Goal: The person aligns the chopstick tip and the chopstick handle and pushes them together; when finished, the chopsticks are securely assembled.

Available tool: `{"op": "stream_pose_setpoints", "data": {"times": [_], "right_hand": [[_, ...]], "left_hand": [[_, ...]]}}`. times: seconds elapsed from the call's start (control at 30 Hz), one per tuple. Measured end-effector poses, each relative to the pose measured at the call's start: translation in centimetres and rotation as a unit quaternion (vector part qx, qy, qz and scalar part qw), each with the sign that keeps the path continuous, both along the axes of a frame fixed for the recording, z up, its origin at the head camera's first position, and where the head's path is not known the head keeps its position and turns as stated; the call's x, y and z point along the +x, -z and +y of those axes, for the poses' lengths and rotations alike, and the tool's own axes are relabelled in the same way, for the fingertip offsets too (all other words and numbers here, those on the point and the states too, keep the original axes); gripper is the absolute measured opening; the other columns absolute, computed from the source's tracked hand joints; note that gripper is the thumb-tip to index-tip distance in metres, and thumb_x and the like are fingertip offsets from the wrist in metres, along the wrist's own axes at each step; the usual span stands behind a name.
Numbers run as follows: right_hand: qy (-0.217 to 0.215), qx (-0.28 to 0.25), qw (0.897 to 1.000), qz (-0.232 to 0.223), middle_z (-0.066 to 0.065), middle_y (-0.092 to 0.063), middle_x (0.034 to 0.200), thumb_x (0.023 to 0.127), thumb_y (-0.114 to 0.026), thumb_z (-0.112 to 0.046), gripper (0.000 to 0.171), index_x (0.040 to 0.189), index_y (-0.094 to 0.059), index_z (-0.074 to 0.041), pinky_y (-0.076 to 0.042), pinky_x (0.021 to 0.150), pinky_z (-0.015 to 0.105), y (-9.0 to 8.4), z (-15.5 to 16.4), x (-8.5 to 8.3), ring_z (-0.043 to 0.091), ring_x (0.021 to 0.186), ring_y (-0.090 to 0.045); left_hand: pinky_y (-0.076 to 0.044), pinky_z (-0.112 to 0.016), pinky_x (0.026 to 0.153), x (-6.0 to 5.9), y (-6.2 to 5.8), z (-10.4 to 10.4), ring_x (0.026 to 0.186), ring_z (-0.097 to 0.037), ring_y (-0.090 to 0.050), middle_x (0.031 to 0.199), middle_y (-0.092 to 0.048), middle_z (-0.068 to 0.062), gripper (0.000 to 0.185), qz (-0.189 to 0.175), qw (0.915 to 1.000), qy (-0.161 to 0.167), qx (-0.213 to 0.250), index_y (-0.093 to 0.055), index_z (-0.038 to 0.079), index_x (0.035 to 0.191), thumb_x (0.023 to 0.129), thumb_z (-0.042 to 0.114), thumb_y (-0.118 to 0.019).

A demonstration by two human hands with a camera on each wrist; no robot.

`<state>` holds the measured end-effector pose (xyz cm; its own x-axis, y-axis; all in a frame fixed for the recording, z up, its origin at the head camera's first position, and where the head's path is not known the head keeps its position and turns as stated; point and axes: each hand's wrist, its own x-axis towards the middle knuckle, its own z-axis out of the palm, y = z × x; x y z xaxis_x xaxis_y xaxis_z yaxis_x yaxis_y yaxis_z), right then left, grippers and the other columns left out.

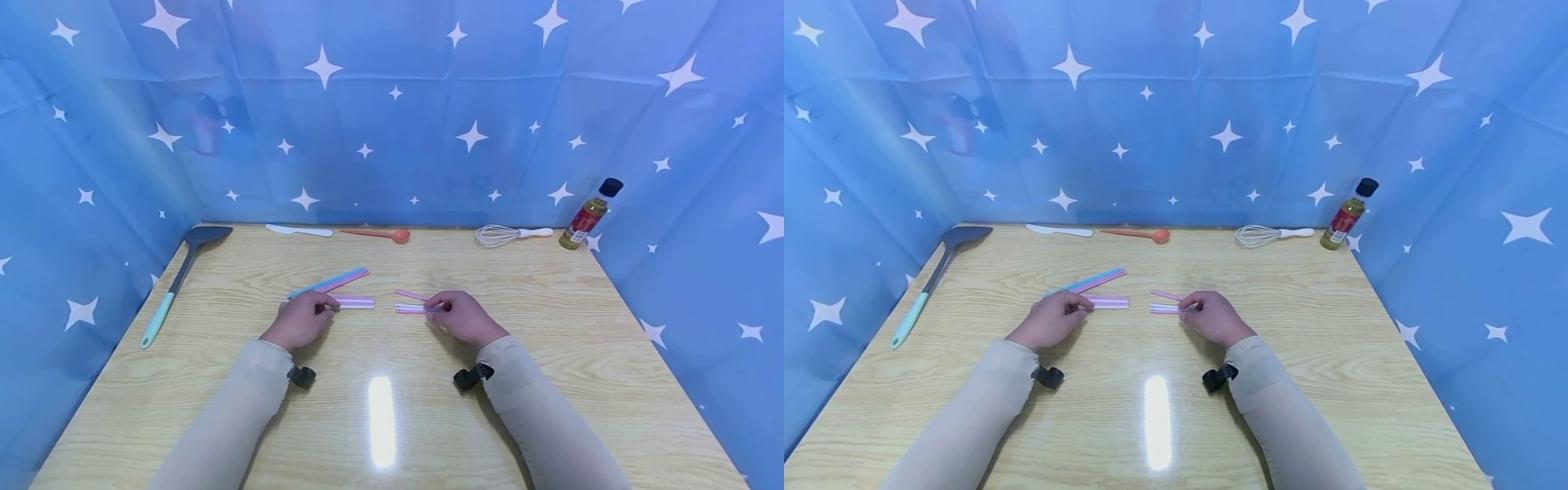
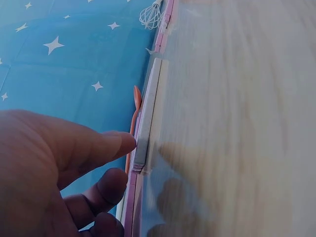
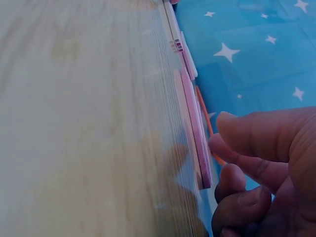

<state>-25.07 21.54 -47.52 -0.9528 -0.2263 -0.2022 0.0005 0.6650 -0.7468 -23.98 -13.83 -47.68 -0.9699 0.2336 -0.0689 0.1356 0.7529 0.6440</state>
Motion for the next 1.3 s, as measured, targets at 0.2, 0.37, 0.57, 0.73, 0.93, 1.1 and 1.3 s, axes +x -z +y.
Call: {"op": "stream_pose_setpoints", "data": {"times": [0.2,0.37,0.57,0.73,0.93,1.1,1.3], "right_hand": [[-0.005,0.002,1.0,0.001,0.007,-0.061,0.092,0.1,-0.072,-0.016,0.017,0.115,-0.078,-0.013,-0.043,0.067,0.034,-0.18,-0.12,0.06,0.022,0.077,-0.051],[0.002,0.006,1.0,0.0,0.008,-0.061,0.091,0.1,-0.071,-0.017,0.019,0.119,-0.076,-0.013,-0.043,0.066,0.033,-0.18,-0.15,0.03,0.022,0.076,-0.052],[0.008,0.006,1.0,0.0,0.008,-0.06,0.092,0.099,-0.071,-0.017,0.018,0.116,-0.076,-0.014,-0.044,0.067,0.035,-0.11,-0.18,0.03,0.023,0.077,-0.052],[0.009,0.008,1.0,-0.002,0.008,-0.061,0.094,0.1,-0.071,-0.017,0.013,0.111,-0.077,-0.016,-0.044,0.069,0.035,-0.1,-0.17,0.02,0.024,0.079,-0.053],[0.01,0.008,1.0,-0.001,0.008,-0.062,0.093,0.099,-0.071,-0.016,0.014,0.113,-0.077,-0.015,-0.044,0.067,0.035,-0.09,-0.19,0.0,0.023,0.077,-0.053],[0.011,0.004,1.0,0.0,0.008,-0.061,0.09,0.099,-0.072,-0.016,0.016,0.114,-0.076,-0.015,-0.044,0.066,0.034,-0.01,-0.19,-0.07,0.023,0.074,-0.053],[0.006,0.01,1.0,0.003,0.007,-0.062,0.093,0.099,-0.072,-0.017,0.013,0.111,-0.077,-0.014,-0.044,0.067,0.034,0.06,-0.12,-0.09,0.022,0.077,-0.052]], "left_hand": [[-0.036,-0.051,0.093,-0.04,0.04,-0.08,0.098,-0.023,-0.059,0.112,-0.069,-0.005,0.021,-0.005,1.0,0.0,0.004,-0.077,0.017,0.121,0.104,0.018,-0.063],[-0.033,-0.052,0.093,-0.14,0.17,-0.2,0.095,-0.022,-0.057,0.105,-0.067,-0.002,0.017,-0.009,0.9999,-0.004,0.008,-0.076,0.018,0.116,0.104,0.018,-0.064],[-0.03,-0.048,0.089,-0.29,0.32,-0.28,0.087,-0.021,-0.054,0.095,-0.063,0.0,0.016,-0.008,0.9999,-0.004,0.012,-0.074,0.018,0.116,0.103,0.018,-0.065],[-0.029,-0.046,0.087,-0.29,0.41,-0.3,0.082,-0.021,-0.053,0.091,-0.06,-0.002,0.02,-0.013,0.9999,-0.006,0.009,-0.073,0.019,0.122,0.103,0.02,-0.065],[-0.03,-0.046,0.087,-0.25,0.38,-0.27,0.081,-0.021,-0.053,0.091,-0.06,-0.001,0.019,-0.014,0.9998,-0.003,0.012,-0.073,0.019,0.12,0.103,0.02,-0.066],[-0.029,-0.044,0.085,-0.3,0.46,-0.27,0.075,-0.02,-0.051,0.086,-0.057,-0.002,0.021,-0.014,0.9998,0.0,0.014,-0.072,0.018,0.123,0.103,0.019,-0.066],[-0.028,-0.045,0.085,-0.33,0.63,-0.28,0.076,-0.02,-0.051,0.086,-0.057,-0.001,0.019,-0.012,0.9999,0.002,0.011,-0.072,0.018,0.121,0.103,0.019,-0.066]]}}
